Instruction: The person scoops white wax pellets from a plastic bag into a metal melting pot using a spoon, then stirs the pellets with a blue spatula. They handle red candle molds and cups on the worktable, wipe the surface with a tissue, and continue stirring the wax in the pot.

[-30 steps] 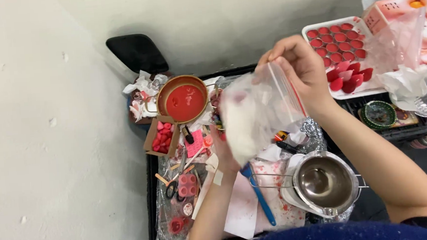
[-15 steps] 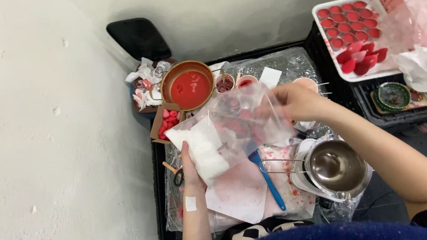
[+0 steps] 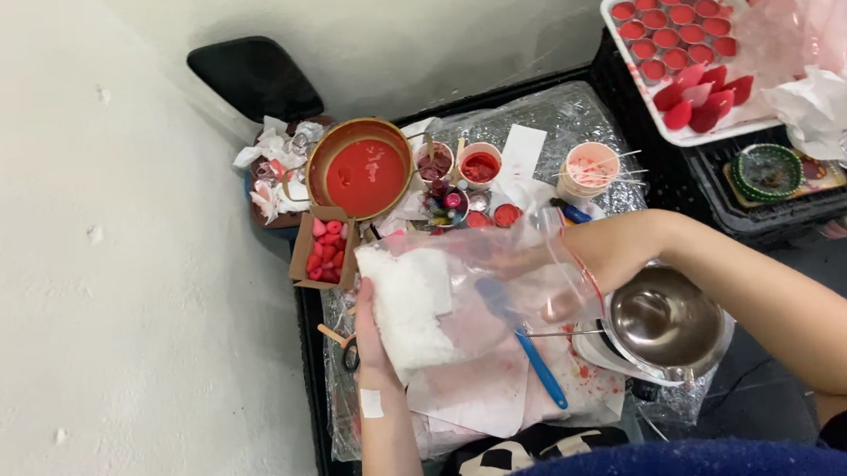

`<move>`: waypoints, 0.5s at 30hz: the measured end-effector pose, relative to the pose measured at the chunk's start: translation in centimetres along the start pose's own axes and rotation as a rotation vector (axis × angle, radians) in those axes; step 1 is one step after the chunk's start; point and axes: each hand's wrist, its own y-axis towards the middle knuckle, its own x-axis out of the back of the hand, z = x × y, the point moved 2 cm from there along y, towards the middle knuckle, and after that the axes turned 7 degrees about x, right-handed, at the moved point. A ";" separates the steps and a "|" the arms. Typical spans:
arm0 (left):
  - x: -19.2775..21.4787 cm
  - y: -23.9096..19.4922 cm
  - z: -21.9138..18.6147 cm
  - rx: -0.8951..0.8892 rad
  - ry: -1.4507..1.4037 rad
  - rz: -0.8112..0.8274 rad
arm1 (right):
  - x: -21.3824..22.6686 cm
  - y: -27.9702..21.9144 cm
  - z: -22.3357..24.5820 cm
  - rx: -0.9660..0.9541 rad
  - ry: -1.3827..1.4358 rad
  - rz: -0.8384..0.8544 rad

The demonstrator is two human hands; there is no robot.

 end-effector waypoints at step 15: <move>-2.1 3.3 1.6 0.129 0.032 0.133 | 0.0 2.7 3.7 -0.117 -0.120 -0.464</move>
